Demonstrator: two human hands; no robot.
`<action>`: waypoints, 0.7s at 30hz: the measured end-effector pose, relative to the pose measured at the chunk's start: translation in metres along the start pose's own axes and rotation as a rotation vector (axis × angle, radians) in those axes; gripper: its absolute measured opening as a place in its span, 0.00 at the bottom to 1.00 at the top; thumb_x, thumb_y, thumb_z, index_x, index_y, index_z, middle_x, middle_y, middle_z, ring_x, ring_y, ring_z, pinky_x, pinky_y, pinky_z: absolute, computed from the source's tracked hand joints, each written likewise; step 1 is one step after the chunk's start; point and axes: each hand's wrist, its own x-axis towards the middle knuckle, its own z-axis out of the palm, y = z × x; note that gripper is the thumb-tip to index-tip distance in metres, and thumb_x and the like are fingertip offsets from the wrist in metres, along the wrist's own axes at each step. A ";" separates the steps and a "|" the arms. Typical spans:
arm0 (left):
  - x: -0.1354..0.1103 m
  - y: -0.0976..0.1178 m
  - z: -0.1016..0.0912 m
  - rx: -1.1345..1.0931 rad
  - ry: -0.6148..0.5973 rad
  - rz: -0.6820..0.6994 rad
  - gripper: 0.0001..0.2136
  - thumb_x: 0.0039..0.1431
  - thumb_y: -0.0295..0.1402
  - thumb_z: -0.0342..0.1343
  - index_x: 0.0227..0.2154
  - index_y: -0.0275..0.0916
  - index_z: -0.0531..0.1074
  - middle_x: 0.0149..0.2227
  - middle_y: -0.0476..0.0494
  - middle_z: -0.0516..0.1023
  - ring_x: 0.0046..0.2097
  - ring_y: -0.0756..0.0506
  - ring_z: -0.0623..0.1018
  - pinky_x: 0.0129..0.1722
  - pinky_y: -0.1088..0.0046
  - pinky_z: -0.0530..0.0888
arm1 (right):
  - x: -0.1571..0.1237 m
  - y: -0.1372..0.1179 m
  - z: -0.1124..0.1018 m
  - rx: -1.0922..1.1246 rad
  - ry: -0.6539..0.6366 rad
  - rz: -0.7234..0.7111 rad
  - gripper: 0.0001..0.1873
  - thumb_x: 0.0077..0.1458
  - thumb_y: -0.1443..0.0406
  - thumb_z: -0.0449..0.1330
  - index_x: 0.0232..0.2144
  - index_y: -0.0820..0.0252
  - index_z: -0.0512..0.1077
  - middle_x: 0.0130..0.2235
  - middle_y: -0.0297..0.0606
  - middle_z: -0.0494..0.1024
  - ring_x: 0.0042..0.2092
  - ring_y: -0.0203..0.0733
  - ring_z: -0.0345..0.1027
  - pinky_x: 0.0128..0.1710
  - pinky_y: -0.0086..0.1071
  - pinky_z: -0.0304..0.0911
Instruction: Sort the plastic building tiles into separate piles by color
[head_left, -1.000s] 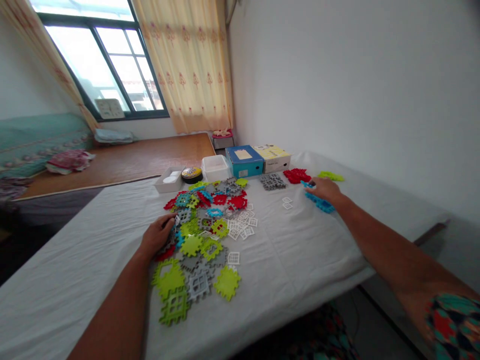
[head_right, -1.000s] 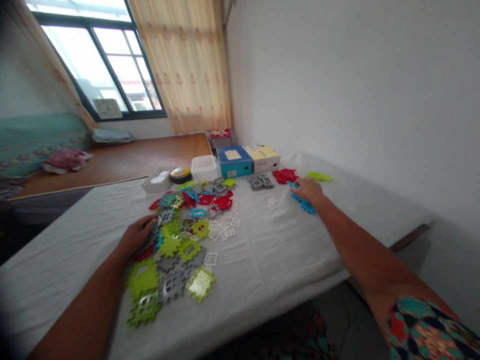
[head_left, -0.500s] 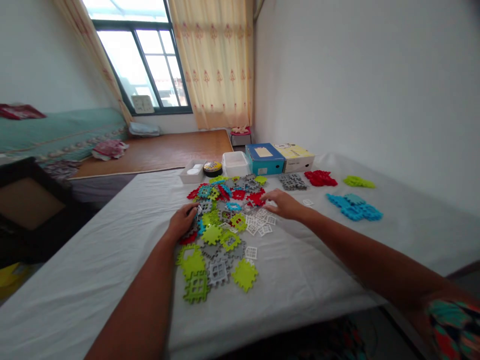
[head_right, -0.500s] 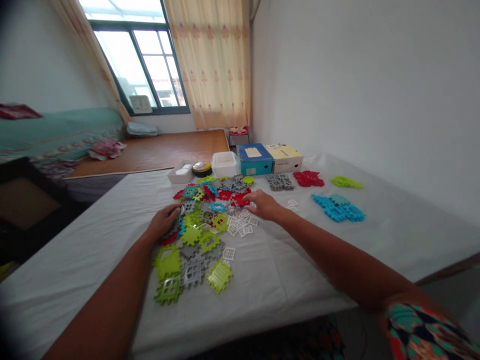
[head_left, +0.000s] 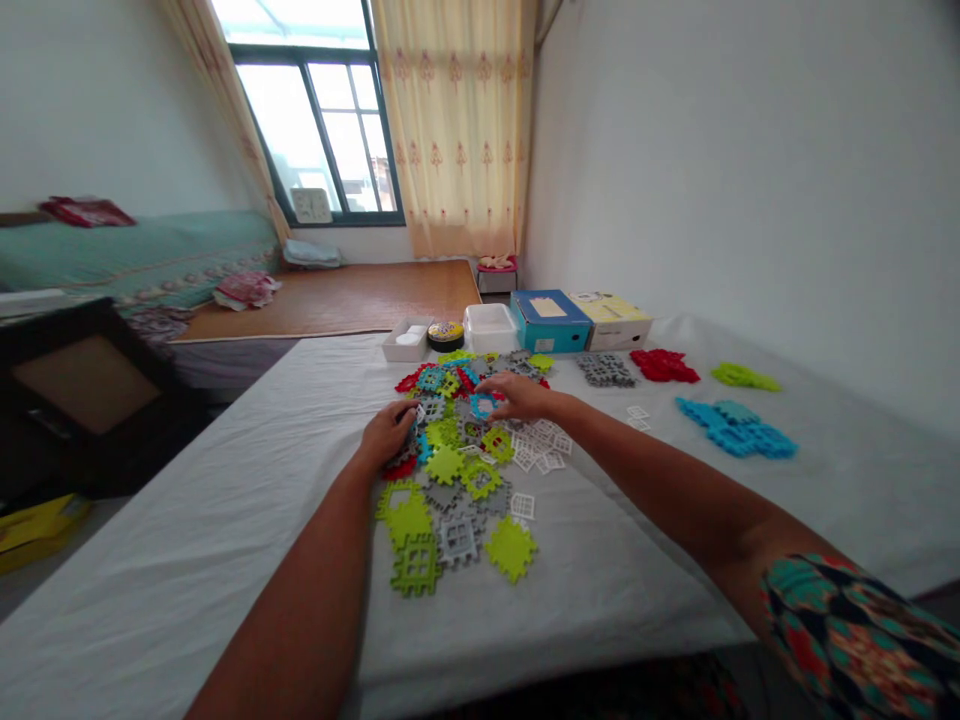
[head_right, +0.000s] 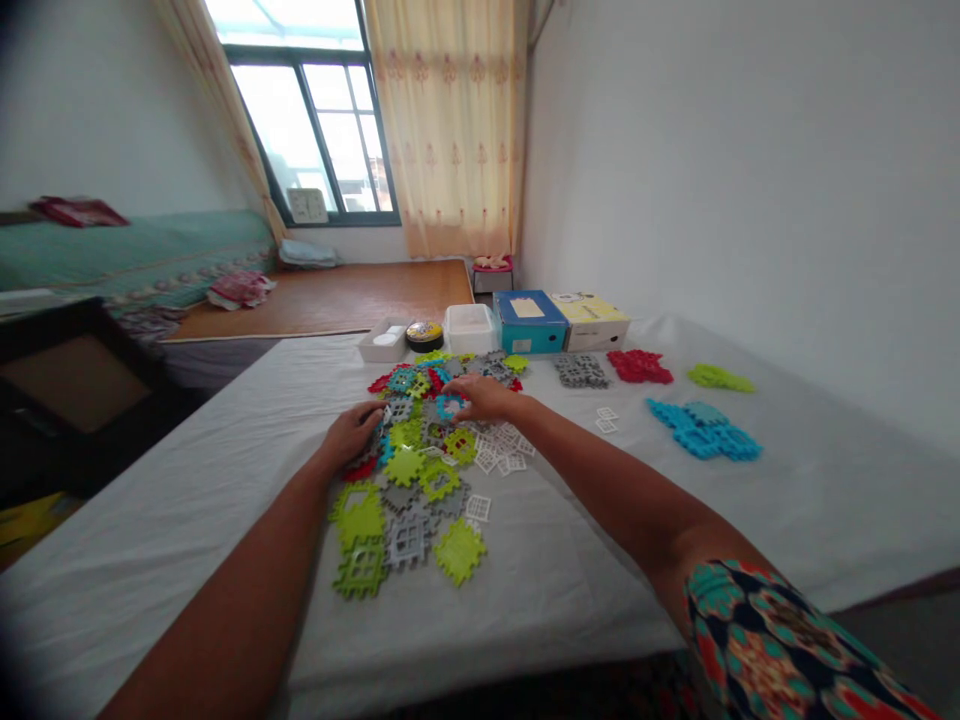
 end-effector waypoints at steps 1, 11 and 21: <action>0.000 0.000 0.000 0.001 0.002 0.004 0.23 0.59 0.43 0.45 0.49 0.38 0.76 0.50 0.41 0.79 0.52 0.42 0.76 0.54 0.68 0.70 | -0.005 -0.004 -0.002 0.011 0.073 -0.008 0.30 0.48 0.59 0.69 0.53 0.60 0.71 0.53 0.47 0.76 0.54 0.51 0.68 0.54 0.42 0.62; 0.006 -0.011 -0.001 0.046 -0.025 0.022 0.24 0.59 0.46 0.44 0.50 0.40 0.75 0.51 0.43 0.78 0.53 0.41 0.76 0.55 0.66 0.69 | -0.143 0.030 -0.038 0.109 0.254 0.354 0.21 0.53 0.56 0.63 0.48 0.58 0.74 0.45 0.41 0.80 0.42 0.42 0.74 0.44 0.34 0.68; 0.011 -0.016 -0.003 0.096 -0.020 0.001 0.25 0.57 0.48 0.45 0.49 0.41 0.76 0.52 0.42 0.78 0.53 0.40 0.76 0.55 0.64 0.70 | -0.364 0.135 -0.102 -0.296 0.310 1.095 0.24 0.50 0.48 0.59 0.40 0.59 0.78 0.42 0.44 0.81 0.42 0.49 0.75 0.42 0.37 0.68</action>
